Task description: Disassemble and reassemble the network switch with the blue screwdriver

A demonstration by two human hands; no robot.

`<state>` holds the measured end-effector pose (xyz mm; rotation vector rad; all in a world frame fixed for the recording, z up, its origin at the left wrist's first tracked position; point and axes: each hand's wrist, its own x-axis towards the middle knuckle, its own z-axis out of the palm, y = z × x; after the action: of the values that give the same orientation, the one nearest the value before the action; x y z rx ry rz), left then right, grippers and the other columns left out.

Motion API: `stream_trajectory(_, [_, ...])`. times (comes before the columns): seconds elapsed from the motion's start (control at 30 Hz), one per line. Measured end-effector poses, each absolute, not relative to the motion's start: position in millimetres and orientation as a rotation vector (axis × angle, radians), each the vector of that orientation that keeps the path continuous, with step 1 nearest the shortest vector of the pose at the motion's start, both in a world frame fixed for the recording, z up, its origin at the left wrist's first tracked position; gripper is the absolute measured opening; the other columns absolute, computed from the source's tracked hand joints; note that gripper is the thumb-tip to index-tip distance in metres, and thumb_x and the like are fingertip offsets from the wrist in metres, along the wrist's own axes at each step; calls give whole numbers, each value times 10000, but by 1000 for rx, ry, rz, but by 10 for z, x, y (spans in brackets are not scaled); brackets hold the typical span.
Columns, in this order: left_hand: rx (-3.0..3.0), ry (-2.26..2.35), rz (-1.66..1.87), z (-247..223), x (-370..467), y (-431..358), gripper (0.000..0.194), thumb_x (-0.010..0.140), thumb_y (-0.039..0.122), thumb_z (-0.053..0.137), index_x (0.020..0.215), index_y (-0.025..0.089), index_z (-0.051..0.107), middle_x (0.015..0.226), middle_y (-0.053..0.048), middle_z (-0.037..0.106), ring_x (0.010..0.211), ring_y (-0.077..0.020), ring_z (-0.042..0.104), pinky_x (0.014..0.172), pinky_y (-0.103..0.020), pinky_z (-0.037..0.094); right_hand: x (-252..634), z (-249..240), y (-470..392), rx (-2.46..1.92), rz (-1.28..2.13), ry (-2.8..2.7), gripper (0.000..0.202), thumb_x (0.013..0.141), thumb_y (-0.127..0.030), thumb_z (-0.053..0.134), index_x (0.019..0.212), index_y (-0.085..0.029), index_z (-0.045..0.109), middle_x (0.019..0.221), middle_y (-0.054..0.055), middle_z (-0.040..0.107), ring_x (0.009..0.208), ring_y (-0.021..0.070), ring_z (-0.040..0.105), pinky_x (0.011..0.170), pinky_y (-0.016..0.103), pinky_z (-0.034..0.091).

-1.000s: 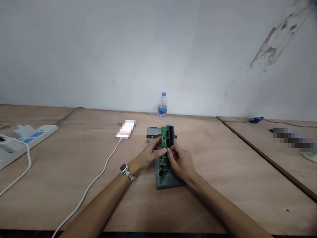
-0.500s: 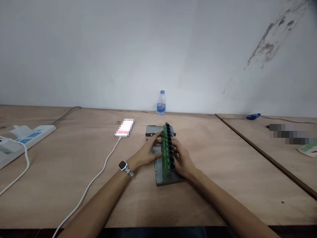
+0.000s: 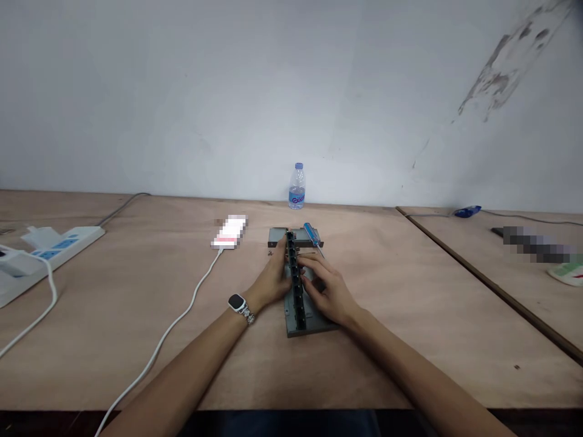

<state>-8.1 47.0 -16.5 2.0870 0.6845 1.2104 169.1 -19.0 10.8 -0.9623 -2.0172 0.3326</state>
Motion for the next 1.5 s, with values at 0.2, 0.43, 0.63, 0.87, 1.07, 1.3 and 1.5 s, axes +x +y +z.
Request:
stream_trajectory(0.2, [2086, 642, 1282, -252, -72, 525, 1035, 811, 218, 739, 1611, 291, 87, 1576, -149, 364, 1321, -306, 510, 1156, -520, 403, 1711, 39, -135, -847, 319, -2010, 405, 987, -170, 505, 1378, -248, 572, 1377, 110, 612, 1291, 227, 575, 1093, 415, 477])
stream_trajectory(0.43, [2062, 651, 1332, -284, -66, 535, 805, 889, 278, 687, 1568, 242, 256, 1365, -152, 552, 1262, -300, 552, 1139, -546, 403, 1733, 5, -138, -832, 392, -1944, 446, 990, -169, 478, 1417, -280, 542, 1383, 91, 631, 1296, 247, 581, 1082, 450, 483])
stream_trajectory(0.63, [2043, 654, 1279, -224, -95, 511, 922, 881, 196, 661, 1612, 294, 107, 1520, -160, 393, 1267, -279, 543, 1085, -486, 467, 1727, 42, -151, -853, 497, -1832, 327, 1015, -276, 484, 1311, -271, 623, 1312, 87, 666, 1214, 258, 617, 1030, 434, 495])
stream_trajectory(0.87, [2133, 753, 1327, -120, -223, 594, 1036, 807, 133, 685, 1613, 341, 70, 1580, -142, 274, 1278, -283, 498, 965, -428, 529, 1829, 62, -120, -1008, 723, -1505, 360, 1028, -471, 442, 1055, -210, 689, 949, 47, 694, 860, 211, 632, 755, 316, 502])
stream_trajectory(1.07, [2214, 817, 1345, 29, -322, 596, 1025, 747, 121, 708, 1596, 335, 175, 1537, -125, 342, 1289, -304, 471, 968, -445, 528, 1961, -3, 8, -1076, 815, -1492, 341, 941, -510, 603, 866, -182, 656, 776, 9, 608, 717, 165, 545, 640, 270, 427])
stream_trajectory(1.3, [2244, 762, 1381, 79, -352, 576, 977, 772, 181, 715, 1589, 309, 195, 1570, -139, 330, 1257, -303, 502, 962, -461, 528, 1982, 2, 37, -1070, 929, -1490, 391, 927, -553, 598, 860, -173, 659, 726, -3, 592, 659, 144, 531, 609, 260, 424])
stream_trajectory(1.5, [2191, 742, 1473, 80, -332, 568, 986, 789, 205, 721, 1593, 314, 161, 1593, -153, 301, 1217, -280, 540, 912, -430, 548, 1959, 159, -24, -1072, 1156, -1363, 428, 859, -587, 665, 967, -174, 637, 502, -68, 492, 404, 89, 395, 412, 221, 319])
